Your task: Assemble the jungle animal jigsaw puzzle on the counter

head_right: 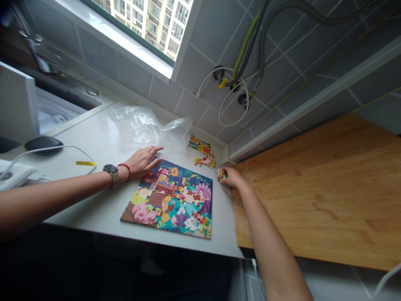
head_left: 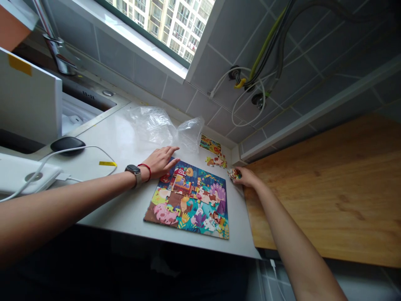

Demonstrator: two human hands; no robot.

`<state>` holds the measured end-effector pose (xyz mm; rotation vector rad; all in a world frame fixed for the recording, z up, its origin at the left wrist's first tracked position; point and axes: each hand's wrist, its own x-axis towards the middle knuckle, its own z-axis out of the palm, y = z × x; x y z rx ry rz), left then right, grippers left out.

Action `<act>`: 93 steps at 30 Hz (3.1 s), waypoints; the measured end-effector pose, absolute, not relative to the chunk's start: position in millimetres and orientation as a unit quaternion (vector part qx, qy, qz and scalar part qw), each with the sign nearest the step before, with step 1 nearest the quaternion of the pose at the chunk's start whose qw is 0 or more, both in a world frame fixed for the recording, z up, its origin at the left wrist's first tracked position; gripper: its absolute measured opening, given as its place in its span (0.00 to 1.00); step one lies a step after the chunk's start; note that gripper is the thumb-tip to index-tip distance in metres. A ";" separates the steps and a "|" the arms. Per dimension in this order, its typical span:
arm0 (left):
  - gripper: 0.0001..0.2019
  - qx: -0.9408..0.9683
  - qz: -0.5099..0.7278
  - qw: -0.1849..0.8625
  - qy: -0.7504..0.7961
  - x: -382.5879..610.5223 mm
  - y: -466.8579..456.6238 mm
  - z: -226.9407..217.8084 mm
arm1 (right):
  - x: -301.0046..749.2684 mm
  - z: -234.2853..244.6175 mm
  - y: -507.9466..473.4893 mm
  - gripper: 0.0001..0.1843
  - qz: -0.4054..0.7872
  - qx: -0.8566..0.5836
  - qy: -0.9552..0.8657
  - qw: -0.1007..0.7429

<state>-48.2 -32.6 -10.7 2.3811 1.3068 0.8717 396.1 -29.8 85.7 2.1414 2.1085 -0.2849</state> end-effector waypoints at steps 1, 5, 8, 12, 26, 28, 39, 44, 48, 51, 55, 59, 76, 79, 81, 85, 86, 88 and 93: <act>0.30 0.826 0.303 0.145 0.453 -48.2 -32.6 -10.8 | 397.4 84.1 -27.7 0.37 -0.095 0.705 0.699 0.071; 0.30 0.827 0.300 0.144 0.453 -48.0 -32.2 -11.2 | 403.3 81.6 -20.4 0.36 -0.097 0.697 0.704 0.099; 0.30 0.828 0.298 0.143 0.453 -47.8 -31.9 -11.4 | 406.7 80.7 -18.8 0.37 -0.090 0.691 0.710 0.105; 0.30 0.830 0.294 0.136 0.455 -47.7 -32.0 -11.2 | 408.6 78.2 -20.9 0.41 -0.082 0.679 0.722 0.105; 0.30 0.832 0.289 0.131 0.456 -48.5 -31.9 -12.5 | 412.4 77.8 -18.6 0.39 -0.064 0.648 0.757 0.062; 0.30 0.830 0.291 0.131 0.457 -48.3 -32.2 -12.1 | 413.3 78.2 -18.8 0.41 -0.065 0.643 0.761 0.055; 0.30 0.833 0.290 0.123 0.455 -48.4 -31.0 -14.4 | 409.4 74.3 -23.8 0.44 -0.077 0.635 0.765 0.073; 0.30 0.833 0.291 0.132 0.452 -48.5 -31.6 -12.7 | 410.7 78.2 -23.7 0.48 -0.073 0.645 0.757 0.076; 0.30 0.832 0.285 0.139 0.455 -47.9 -32.6 -9.3 | 414.7 82.6 -23.8 0.46 -0.083 0.659 0.742 0.085; 0.29 0.829 0.288 0.145 0.456 -47.6 -33.1 -8.4 | 415.7 84.6 -25.5 0.42 -0.089 0.667 0.735 0.085; 0.30 0.829 0.292 0.146 0.453 -47.7 -33.1 -9.4 | 415.1 86.2 -29.0 0.37 -0.090 0.670 0.733 0.077; 0.29 0.828 0.296 0.146 0.453 -48.0 -32.6 -10.5 | 416.0 87.6 -31.3 0.36 -0.093 0.669 0.735 0.065; 0.31 0.831 0.284 0.146 0.456 -48.2 -32.2 -9.4 | 369.7 112.2 -67.4 0.30 -0.127 0.563 0.815 0.060; 0.30 0.828 0.290 0.147 0.456 -48.0 -32.3 -10.4 | 333.3 113.1 -90.3 0.29 -0.161 0.474 0.865 0.031; 0.30 0.827 0.294 0.146 0.456 -47.7 -32.5 -11.0 | 307.7 113.0 -106.1 0.30 -0.167 0.437 0.884 0.018; 0.30 0.826 0.301 0.145 0.454 -47.4 -32.5 -11.1 | 268.2 112.2 -131.1 0.33 -0.165 0.392 0.904 0.043; 0.30 0.827 0.300 0.145 0.453 -47.5 -32.5 -10.7 | 263.3 112.5 -134.7 0.33 -0.156 0.388 0.907 0.058; 0.30 0.829 0.295 0.143 0.454 -47.9 -32.7 -9.7 | 261.7 114.2 -137.8 0.31 -0.132 0.388 0.908 0.086; 0.28 0.830 0.294 0.140 0.453 -48.7 -32.9 -8.4 | 307.6 118.6 -127.9 0.30 -0.085 0.480 0.863 0.133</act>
